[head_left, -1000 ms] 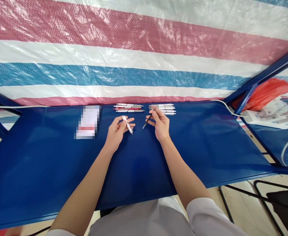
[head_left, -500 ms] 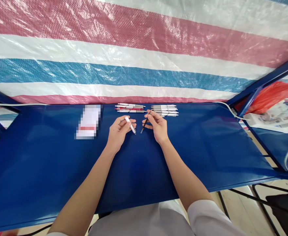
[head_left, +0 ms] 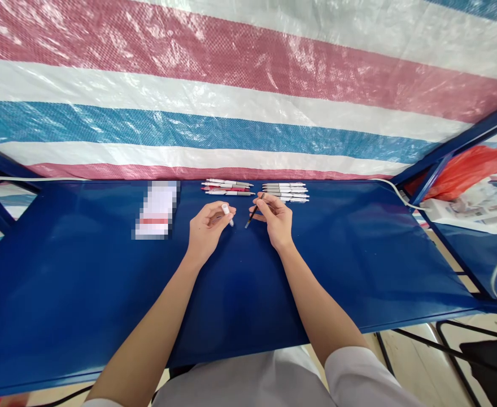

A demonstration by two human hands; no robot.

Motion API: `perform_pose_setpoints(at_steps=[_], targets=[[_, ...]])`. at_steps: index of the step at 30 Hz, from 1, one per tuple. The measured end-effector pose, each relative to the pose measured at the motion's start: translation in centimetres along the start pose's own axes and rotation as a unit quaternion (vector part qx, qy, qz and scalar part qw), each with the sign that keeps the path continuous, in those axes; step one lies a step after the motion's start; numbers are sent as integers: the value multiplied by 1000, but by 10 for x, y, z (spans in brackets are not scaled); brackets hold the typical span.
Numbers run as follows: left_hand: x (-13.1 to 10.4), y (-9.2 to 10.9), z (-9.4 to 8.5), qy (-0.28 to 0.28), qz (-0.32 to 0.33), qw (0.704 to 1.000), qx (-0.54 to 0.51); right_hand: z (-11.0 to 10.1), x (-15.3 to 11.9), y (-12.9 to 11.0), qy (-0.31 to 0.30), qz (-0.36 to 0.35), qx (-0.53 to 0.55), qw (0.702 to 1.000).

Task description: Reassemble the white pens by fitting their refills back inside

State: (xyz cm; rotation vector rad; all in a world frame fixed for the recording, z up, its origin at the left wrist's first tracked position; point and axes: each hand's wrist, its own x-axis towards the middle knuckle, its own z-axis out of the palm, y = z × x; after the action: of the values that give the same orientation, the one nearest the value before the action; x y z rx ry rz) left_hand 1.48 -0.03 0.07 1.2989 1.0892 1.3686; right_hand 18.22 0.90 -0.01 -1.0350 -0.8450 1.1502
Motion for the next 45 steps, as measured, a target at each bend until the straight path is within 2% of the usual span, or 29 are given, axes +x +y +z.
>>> perform_pose_setpoints(at_steps=[6,11,16,23,29,33,38,45], targets=[[-3,1,1,11,46,997,55,3,-4,-4,15,-1,-8,1000],[-5,0,-1,-19,102,988,118,6,-6,-4,3,-7,-4,1000],[-5,3,-2,-23,121,980,156,7,-7,-3,1,-9,-8,1000],[-5,3,-2,-22,121,978,168,8,-8,-1,9,-12,-4,1000],[-5,5,1,-2,77,992,104,9,-8,-1,9,-1,4,1000],[-4,7,2,35,53,997,54,7,-7,2,-15,24,30,999],[1,5,-1,41,36,998,-6,6,-4,5,-36,34,62,997],[4,2,-3,45,24,999,-7,4,-2,4,-30,30,51,998]])
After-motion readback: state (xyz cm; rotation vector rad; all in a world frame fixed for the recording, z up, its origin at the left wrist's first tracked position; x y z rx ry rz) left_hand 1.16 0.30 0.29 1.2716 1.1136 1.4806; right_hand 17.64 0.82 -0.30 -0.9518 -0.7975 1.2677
